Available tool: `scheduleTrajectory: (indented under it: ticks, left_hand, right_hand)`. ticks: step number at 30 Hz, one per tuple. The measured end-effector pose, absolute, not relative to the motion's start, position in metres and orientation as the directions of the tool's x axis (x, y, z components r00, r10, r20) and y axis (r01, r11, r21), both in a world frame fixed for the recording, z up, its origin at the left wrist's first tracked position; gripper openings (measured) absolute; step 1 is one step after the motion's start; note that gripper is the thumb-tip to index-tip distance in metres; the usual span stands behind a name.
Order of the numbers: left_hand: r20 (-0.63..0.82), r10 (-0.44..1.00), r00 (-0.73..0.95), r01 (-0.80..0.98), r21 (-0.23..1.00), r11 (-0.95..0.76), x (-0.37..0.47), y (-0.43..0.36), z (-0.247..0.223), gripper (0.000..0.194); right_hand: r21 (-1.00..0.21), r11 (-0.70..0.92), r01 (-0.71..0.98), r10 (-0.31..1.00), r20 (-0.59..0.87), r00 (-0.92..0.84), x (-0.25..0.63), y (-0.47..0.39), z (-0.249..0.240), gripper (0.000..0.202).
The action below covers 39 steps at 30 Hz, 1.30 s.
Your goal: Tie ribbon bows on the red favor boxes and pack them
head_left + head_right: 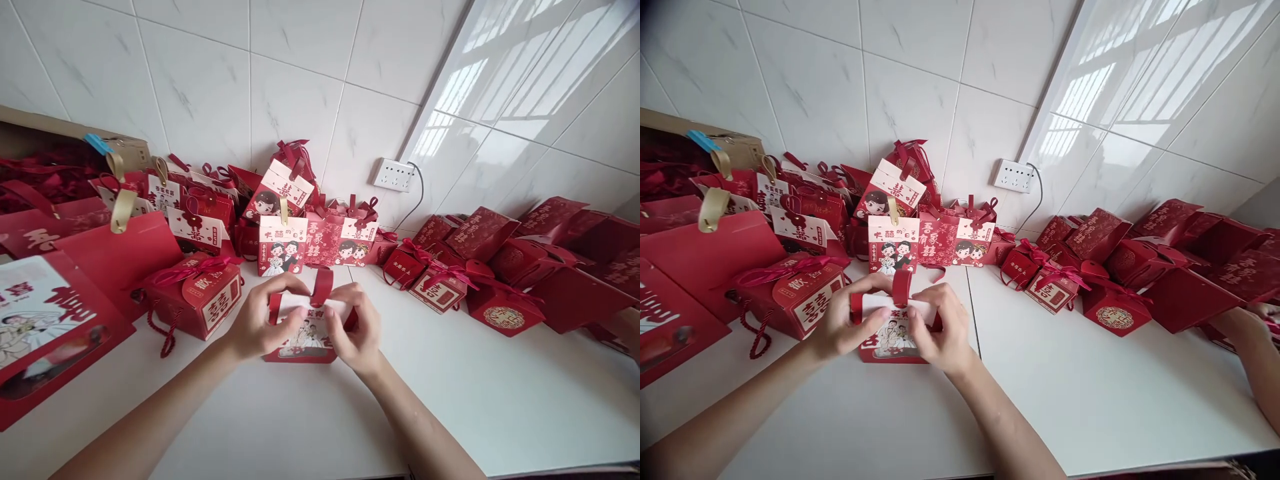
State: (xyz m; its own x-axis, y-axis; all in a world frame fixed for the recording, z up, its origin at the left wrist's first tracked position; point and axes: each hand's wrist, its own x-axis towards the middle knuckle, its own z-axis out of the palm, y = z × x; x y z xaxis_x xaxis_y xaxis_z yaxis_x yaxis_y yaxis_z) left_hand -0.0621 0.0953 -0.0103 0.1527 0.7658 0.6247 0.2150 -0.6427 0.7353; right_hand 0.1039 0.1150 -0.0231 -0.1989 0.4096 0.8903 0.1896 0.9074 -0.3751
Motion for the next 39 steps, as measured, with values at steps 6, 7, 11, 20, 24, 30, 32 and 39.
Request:
scheduleTrajectory:
  ticks: [6,7,11,20,24,30,32,39]
  left_hand:
    - [0.733,0.663,0.155,0.175,0.64,-0.748,-0.056,0.087,-0.001,0.01]
    - [0.724,0.674,0.147,0.176,0.651,-0.738,-0.055,0.087,-0.001,0.008]
    - [0.644,0.76,0.089,0.215,0.733,-0.646,-0.055,0.089,-0.001,0.004]
    - [0.467,0.884,0.038,0.219,0.859,-0.463,-0.055,0.094,-0.001,0.009]
    - [0.406,0.907,-0.116,0.168,0.908,-0.385,-0.06,0.1,-0.007,0.013]
    - [0.238,0.918,-0.318,-0.082,0.957,-0.277,-0.07,0.11,-0.009,0.026]
    - [0.241,0.938,-0.248,-0.14,0.95,-0.28,-0.071,0.112,-0.009,0.031]
    - [0.12,0.992,0.025,-0.172,0.978,-0.114,-0.059,0.114,-0.015,0.071]
  right_hand:
    - [-0.366,0.915,0.17,0.394,0.901,-0.183,0.101,0.109,-0.025,0.018]
    - [-0.371,0.912,0.174,0.4,0.898,-0.185,0.101,0.109,-0.024,0.017]
    - [-0.445,0.869,0.217,0.486,0.849,-0.206,0.102,0.107,-0.02,0.01]
    - [-0.597,0.776,0.203,0.629,0.751,-0.198,0.101,0.109,-0.02,0.006]
    - [-0.68,0.733,-0.02,0.651,0.71,-0.27,0.104,0.117,-0.027,0.051]
    - [-0.842,0.539,-0.022,0.781,0.51,-0.362,0.103,0.124,-0.032,0.024]
    - [-0.883,0.464,-0.07,0.833,0.462,-0.303,0.102,0.127,-0.032,0.023]
    - [-0.836,0.216,-0.505,0.976,0.207,0.074,0.111,0.15,-0.035,0.024]
